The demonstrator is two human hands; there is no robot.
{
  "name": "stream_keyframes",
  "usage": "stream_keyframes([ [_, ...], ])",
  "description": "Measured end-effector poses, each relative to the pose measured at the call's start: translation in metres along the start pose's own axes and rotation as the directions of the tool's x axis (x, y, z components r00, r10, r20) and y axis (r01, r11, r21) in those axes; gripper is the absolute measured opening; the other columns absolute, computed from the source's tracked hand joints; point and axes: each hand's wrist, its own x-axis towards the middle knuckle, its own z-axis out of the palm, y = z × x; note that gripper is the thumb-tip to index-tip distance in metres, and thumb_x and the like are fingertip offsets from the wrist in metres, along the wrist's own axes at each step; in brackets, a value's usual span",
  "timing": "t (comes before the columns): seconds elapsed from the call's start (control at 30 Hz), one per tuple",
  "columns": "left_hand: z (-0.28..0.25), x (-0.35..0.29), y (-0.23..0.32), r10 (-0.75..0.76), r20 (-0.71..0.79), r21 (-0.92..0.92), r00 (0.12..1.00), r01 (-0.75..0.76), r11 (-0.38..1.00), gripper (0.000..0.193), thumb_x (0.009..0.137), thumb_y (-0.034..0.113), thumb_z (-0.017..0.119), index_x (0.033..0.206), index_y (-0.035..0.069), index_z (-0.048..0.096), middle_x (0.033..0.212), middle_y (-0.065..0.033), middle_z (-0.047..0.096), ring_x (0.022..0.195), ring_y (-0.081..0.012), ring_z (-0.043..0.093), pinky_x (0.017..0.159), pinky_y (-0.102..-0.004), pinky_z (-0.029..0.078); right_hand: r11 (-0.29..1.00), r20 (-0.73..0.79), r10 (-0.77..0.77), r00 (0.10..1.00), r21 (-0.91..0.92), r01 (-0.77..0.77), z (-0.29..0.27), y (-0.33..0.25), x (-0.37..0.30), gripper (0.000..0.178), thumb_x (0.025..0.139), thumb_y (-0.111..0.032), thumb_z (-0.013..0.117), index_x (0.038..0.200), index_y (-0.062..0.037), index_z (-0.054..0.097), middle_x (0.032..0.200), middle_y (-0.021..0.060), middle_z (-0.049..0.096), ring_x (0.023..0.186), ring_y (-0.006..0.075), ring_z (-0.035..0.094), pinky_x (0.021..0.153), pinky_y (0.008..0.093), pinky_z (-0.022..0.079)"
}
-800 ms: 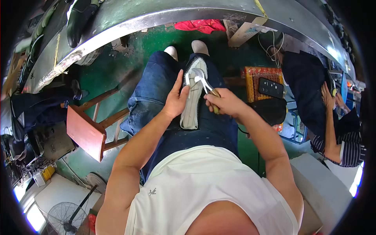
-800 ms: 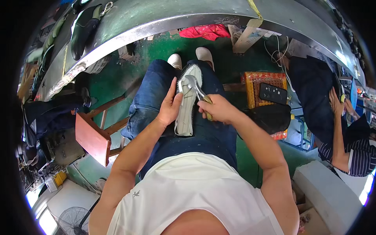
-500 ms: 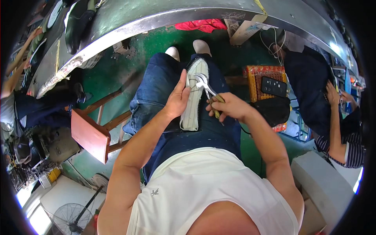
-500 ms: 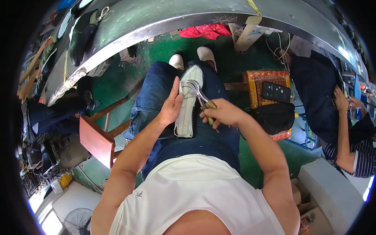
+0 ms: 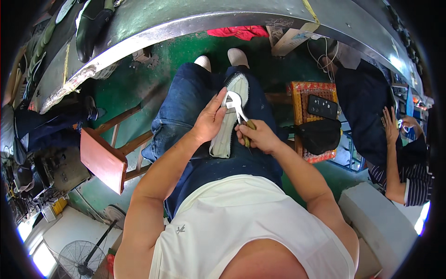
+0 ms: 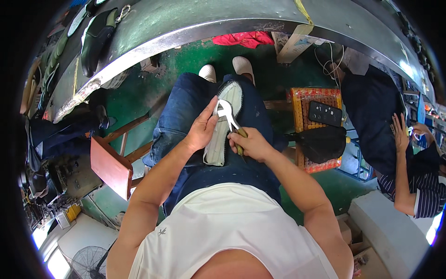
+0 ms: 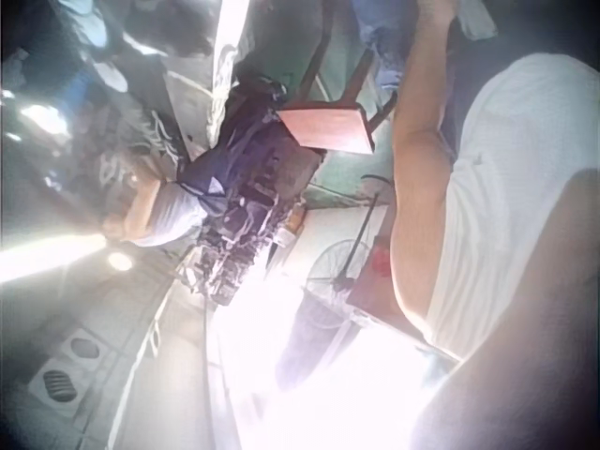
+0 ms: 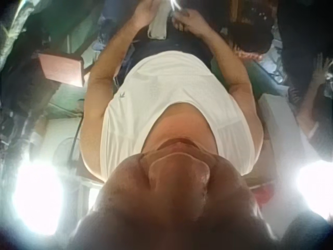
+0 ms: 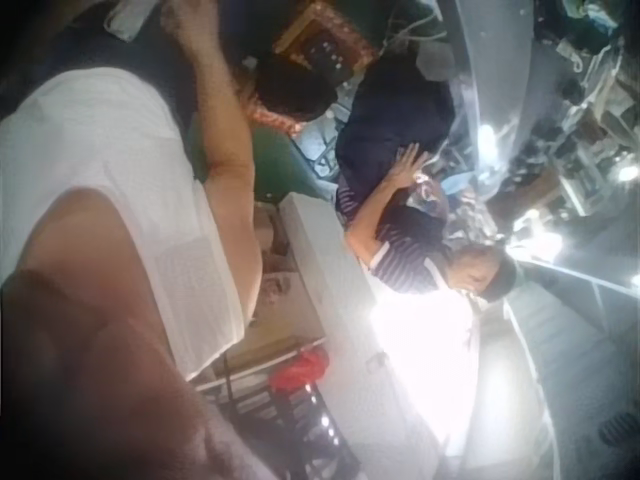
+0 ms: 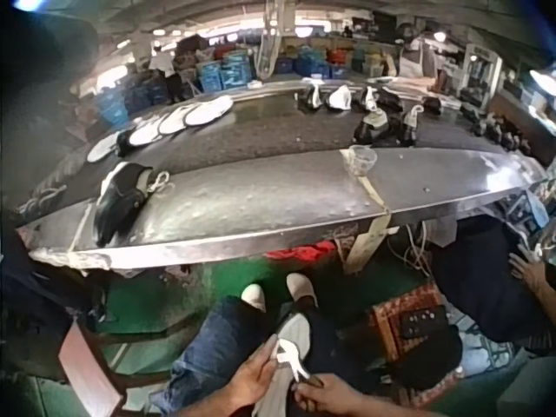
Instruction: Using pliers to pull and secure the upper material of a shoe around a last during production.
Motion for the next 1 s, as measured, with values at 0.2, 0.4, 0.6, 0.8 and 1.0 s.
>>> stream_keyframes([
  [0.2, -0.010, 0.012, 0.026, 0.006, 0.013, 0.047, 1.000, -0.007, 0.999, 0.044, 0.103, 0.010, 0.049, 0.147, 0.010, 0.049, 0.138, -0.0238, 0.058, 0.127, -0.0387, 0.058, 0.109, -0.0375, 0.046, 0.984, 0.151, 0.178, 0.972, -0.037, -0.174, -0.037, -0.055, -0.033, 0.035, 0.104, -0.027, 0.056, 0.118, 0.0046, 0.059, 0.095, 0.0109, 0.068, 0.080, 0.0181, 0.071, 0.052, 0.0274, 0.058],
  [0.4, -0.011, 0.011, 0.032, -0.030, 0.160, 0.228, 0.987, -0.008, 0.974, 0.042, 0.103, 0.013, 0.049, 0.145, 0.019, 0.052, 0.123, -0.0237, 0.064, 0.111, -0.0453, 0.063, 0.097, -0.0430, 0.052, 0.754, -0.056, -0.366, 0.929, -0.603, 0.261, -0.032, -0.078, 0.008, 0.044, 0.108, -0.039, 0.044, 0.105, 0.0024, 0.059, 0.088, 0.0080, 0.067, 0.070, 0.0144, 0.065, 0.054, 0.0308, 0.050],
  [0.6, -0.005, 0.000, 0.041, -0.311, 0.029, 0.123, 0.950, 0.305, 0.944, 0.067, 0.103, 0.024, 0.052, 0.160, 0.008, 0.020, 0.129, -0.0340, 0.059, 0.118, -0.0487, 0.060, 0.102, -0.0459, 0.048, 0.637, 0.028, -0.427, 0.904, -0.699, 0.323, -0.011, -0.091, 0.003, 0.050, 0.108, -0.040, 0.043, 0.086, 0.0019, 0.060, 0.072, 0.0108, 0.065, 0.063, 0.0190, 0.063, 0.065, 0.0355, 0.051],
  [0.8, -0.010, 0.004, 0.027, -0.299, 0.097, 0.132, 0.949, 0.286, 0.949, 0.083, 0.099, 0.035, 0.061, 0.159, 0.000, 0.015, 0.133, -0.0367, 0.056, 0.126, -0.0475, 0.056, 0.109, -0.0430, 0.043, 0.410, 0.056, -0.281, 0.958, -0.895, 0.173, -0.005, -0.083, -0.010, 0.047, 0.105, -0.039, 0.047, 0.091, 0.0037, 0.059, 0.080, 0.0212, 0.066, 0.076, 0.0362, 0.065, 0.072, 0.0458, 0.051],
  [1.0, -0.018, 0.007, 0.023, -0.270, 0.188, -0.042, 0.944, 0.282, 0.958, 0.080, 0.097, 0.019, 0.068, 0.159, 0.002, 0.021, 0.140, -0.0209, 0.056, 0.127, -0.0277, 0.058, 0.111, -0.0352, 0.042, 0.473, 0.001, -0.160, 0.987, -0.878, 0.078, -0.007, -0.077, -0.041, 0.040, 0.100, -0.036, 0.057, 0.093, 0.0030, 0.062, 0.082, 0.0244, 0.067, 0.081, 0.0444, 0.065, 0.075, 0.0472, 0.052],
])
